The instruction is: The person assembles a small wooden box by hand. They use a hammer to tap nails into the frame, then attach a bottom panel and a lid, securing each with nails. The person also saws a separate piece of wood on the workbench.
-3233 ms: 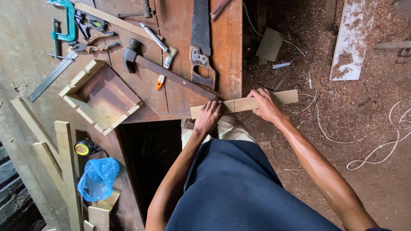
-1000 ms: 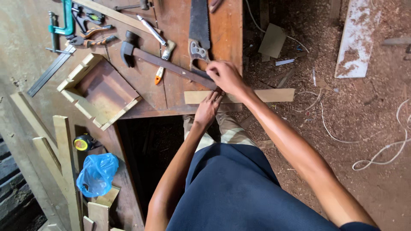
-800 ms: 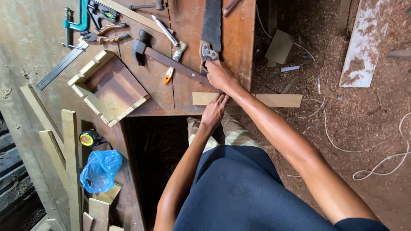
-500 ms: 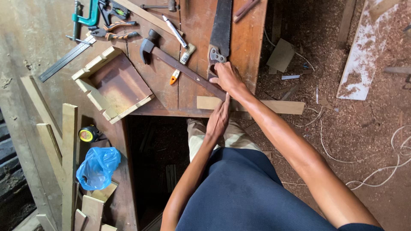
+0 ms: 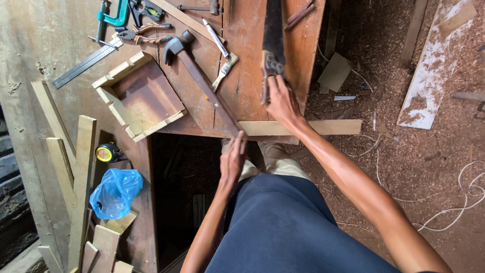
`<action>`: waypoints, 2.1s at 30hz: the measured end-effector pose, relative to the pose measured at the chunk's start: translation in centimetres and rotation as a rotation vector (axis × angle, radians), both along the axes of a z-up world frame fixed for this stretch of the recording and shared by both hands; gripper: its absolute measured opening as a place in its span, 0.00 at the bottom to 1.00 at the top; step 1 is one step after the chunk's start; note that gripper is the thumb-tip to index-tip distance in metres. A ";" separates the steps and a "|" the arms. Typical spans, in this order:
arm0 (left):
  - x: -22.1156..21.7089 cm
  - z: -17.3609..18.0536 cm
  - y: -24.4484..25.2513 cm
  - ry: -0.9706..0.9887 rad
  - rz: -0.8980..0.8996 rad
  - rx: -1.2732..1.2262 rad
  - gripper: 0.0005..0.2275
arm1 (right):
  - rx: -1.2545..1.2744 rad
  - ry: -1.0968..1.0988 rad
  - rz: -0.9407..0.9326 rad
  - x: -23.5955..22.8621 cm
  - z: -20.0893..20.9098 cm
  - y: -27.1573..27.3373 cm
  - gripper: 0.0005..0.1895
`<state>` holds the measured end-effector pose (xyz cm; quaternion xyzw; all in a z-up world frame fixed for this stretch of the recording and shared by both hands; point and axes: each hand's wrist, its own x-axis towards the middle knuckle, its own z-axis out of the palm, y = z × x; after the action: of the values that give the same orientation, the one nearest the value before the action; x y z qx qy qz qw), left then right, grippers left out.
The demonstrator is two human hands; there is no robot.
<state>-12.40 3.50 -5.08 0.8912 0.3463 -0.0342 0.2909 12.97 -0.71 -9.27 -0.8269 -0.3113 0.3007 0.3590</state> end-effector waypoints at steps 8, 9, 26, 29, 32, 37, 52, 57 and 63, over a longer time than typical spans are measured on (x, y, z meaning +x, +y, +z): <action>-1.2 3.7 4.1 0.032 0.257 0.046 0.11 | 0.146 0.106 -0.171 2.4 2.1 -4.5 0.16; -1.0 3.8 4.3 0.093 0.240 0.025 0.11 | 0.150 0.109 -0.209 2.4 2.3 -5.2 0.16; 10.3 -9.9 0.3 0.100 -0.913 0.007 0.24 | 0.214 -0.042 -0.632 -1.2 10.2 -22.6 0.15; 10.7 -11.3 1.1 0.027 -1.065 0.251 0.23 | 0.199 0.028 -0.729 -3.6 9.9 -24.6 0.17; 12.4 -10.6 1.4 0.083 -1.090 0.155 0.23 | 0.246 0.131 -0.827 -5.6 10.0 -25.1 0.18; 15.6 -8.1 0.7 0.046 -0.964 -0.011 0.30 | 0.132 0.261 -0.965 -8.4 11.6 -22.7 0.23; 19.1 -11.2 -2.1 0.036 -0.944 0.073 0.26 | 0.112 0.510 -1.076 -9.8 13.2 -17.4 0.21; 19.0 -11.2 -1.7 0.014 -1.064 0.049 0.26 | 0.038 0.422 -1.004 -11.1 12.3 -17.6 0.23; 19.0 -11.4 -1.8 0.036 -1.073 0.041 0.26 | 0.049 0.431 -1.001 -11.6 11.5 -18.1 0.21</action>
<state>6.56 1.75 -16.50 0.9479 -0.1521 -0.1865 0.2089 1.39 -18.77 2.24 -0.7851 0.1943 0.2484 0.5331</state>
